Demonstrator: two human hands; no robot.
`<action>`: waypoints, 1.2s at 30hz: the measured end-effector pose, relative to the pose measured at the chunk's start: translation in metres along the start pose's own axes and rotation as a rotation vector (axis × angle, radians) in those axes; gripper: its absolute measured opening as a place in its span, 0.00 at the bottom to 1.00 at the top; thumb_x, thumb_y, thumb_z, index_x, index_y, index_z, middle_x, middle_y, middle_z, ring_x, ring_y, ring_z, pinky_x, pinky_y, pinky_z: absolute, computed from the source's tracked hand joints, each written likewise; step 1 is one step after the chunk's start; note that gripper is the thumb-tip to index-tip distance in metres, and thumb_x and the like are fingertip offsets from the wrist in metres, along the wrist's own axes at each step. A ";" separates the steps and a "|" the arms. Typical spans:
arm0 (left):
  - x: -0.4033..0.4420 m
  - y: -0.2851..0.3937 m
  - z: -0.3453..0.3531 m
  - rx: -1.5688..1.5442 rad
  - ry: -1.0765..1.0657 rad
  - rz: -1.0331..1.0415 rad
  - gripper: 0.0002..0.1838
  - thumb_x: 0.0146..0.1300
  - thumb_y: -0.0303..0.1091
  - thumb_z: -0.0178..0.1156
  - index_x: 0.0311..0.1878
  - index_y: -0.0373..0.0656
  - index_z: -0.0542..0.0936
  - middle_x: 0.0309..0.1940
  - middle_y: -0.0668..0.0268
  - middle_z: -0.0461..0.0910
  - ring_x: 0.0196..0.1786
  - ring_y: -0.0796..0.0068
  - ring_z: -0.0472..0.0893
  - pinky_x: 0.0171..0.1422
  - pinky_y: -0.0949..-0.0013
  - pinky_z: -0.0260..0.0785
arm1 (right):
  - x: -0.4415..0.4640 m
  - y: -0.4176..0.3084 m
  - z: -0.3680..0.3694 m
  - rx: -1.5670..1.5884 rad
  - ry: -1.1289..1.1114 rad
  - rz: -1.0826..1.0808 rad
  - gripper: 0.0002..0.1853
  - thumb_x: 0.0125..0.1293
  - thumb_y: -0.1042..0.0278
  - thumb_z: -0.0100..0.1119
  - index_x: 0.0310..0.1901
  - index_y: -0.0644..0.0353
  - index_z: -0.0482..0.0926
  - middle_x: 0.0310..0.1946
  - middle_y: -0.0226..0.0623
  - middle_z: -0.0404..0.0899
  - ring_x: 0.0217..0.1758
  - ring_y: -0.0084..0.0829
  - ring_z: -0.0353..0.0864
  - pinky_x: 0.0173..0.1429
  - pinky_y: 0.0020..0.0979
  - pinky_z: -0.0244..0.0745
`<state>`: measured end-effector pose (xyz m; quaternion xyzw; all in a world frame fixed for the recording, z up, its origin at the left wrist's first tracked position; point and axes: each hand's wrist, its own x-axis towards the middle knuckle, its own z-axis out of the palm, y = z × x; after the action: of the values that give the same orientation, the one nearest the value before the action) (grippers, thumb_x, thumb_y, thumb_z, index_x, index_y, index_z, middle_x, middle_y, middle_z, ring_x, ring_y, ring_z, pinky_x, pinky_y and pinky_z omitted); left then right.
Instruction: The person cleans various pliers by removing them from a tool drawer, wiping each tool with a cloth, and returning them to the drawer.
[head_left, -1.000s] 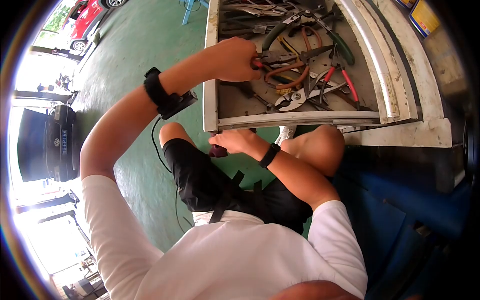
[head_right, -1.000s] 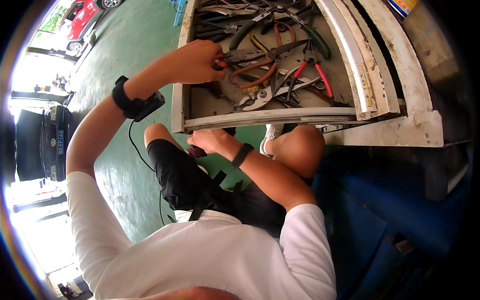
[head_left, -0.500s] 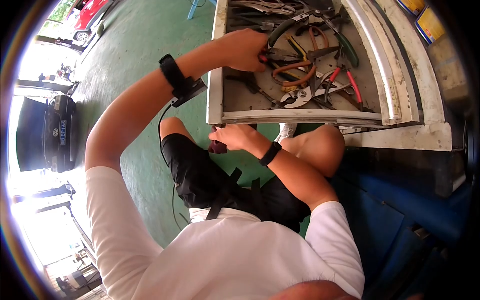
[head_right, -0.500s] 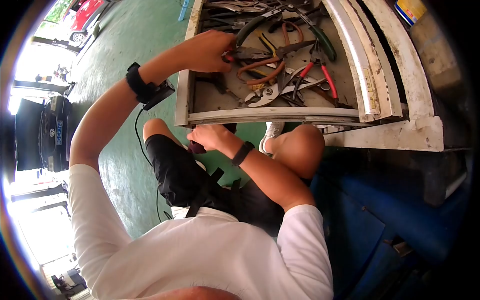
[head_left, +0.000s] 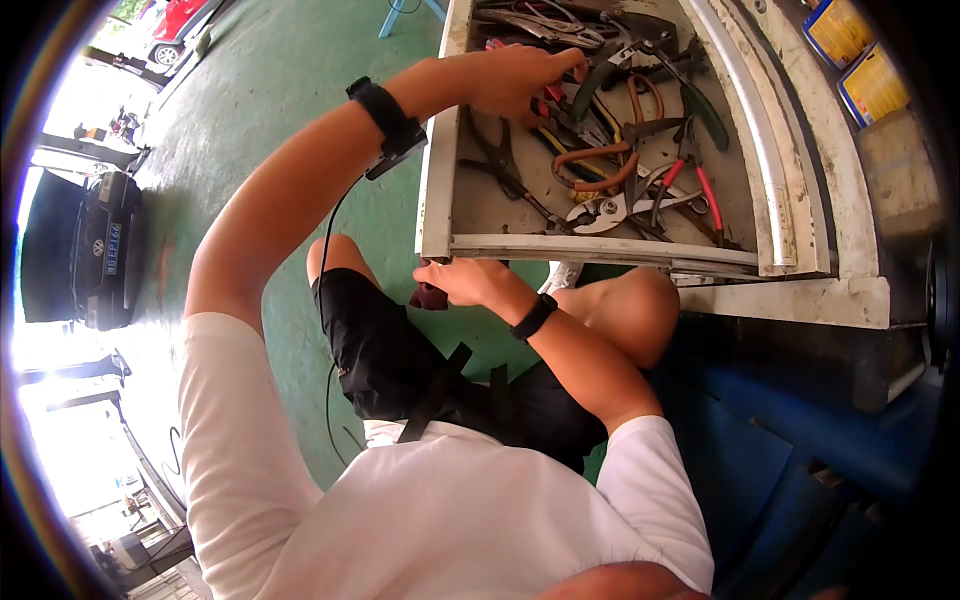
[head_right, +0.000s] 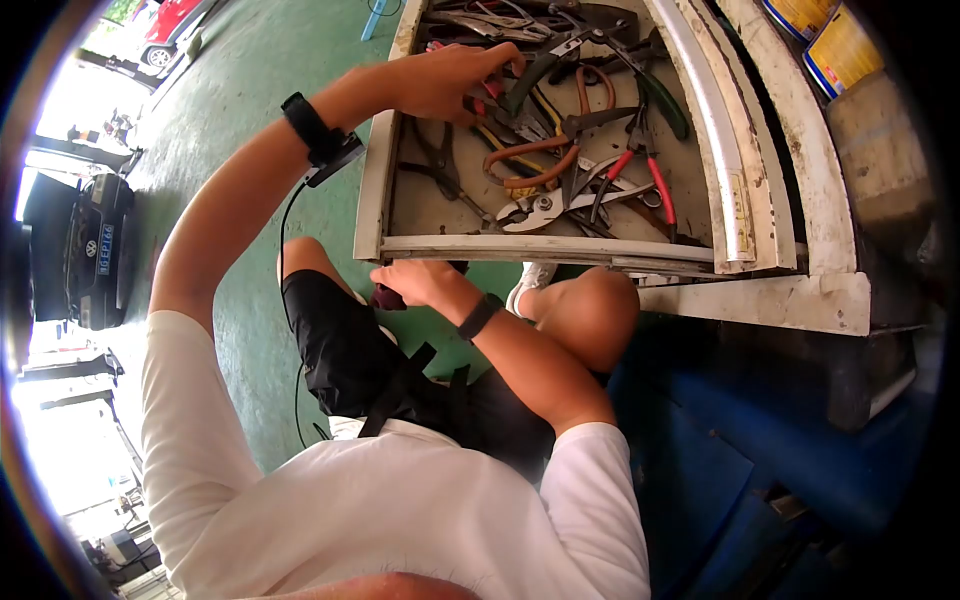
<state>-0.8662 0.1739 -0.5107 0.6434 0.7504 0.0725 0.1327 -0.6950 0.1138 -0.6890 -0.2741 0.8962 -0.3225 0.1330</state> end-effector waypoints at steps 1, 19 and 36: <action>0.000 0.000 -0.003 -0.033 -0.038 -0.009 0.36 0.48 0.28 0.73 0.61 0.47 0.67 0.45 0.57 0.79 0.51 0.55 0.79 0.54 0.57 0.71 | -0.001 -0.001 -0.001 0.016 -0.010 0.020 0.15 0.55 0.82 0.56 0.45 0.58 0.73 0.40 0.47 0.79 0.43 0.50 0.85 0.41 0.47 0.79; -0.004 -0.020 0.020 0.181 0.130 0.216 0.28 0.54 0.37 0.70 0.59 0.50 0.73 0.54 0.61 0.71 0.62 0.59 0.69 0.66 0.58 0.66 | 0.013 0.003 0.016 -0.161 0.028 -0.055 0.16 0.54 0.82 0.57 0.45 0.56 0.75 0.39 0.43 0.78 0.40 0.48 0.85 0.40 0.43 0.82; -0.069 0.038 0.013 0.111 -0.212 0.180 0.18 0.56 0.38 0.70 0.48 0.44 0.79 0.46 0.62 0.76 0.57 0.57 0.75 0.59 0.57 0.70 | 0.023 -0.018 0.008 -0.246 -0.048 -0.018 0.14 0.52 0.79 0.60 0.42 0.57 0.77 0.34 0.43 0.82 0.41 0.49 0.85 0.35 0.48 0.82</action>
<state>-0.8172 0.1111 -0.5052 0.7186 0.6743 -0.0259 0.1684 -0.7032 0.0850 -0.6842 -0.3040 0.9231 -0.2045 0.1166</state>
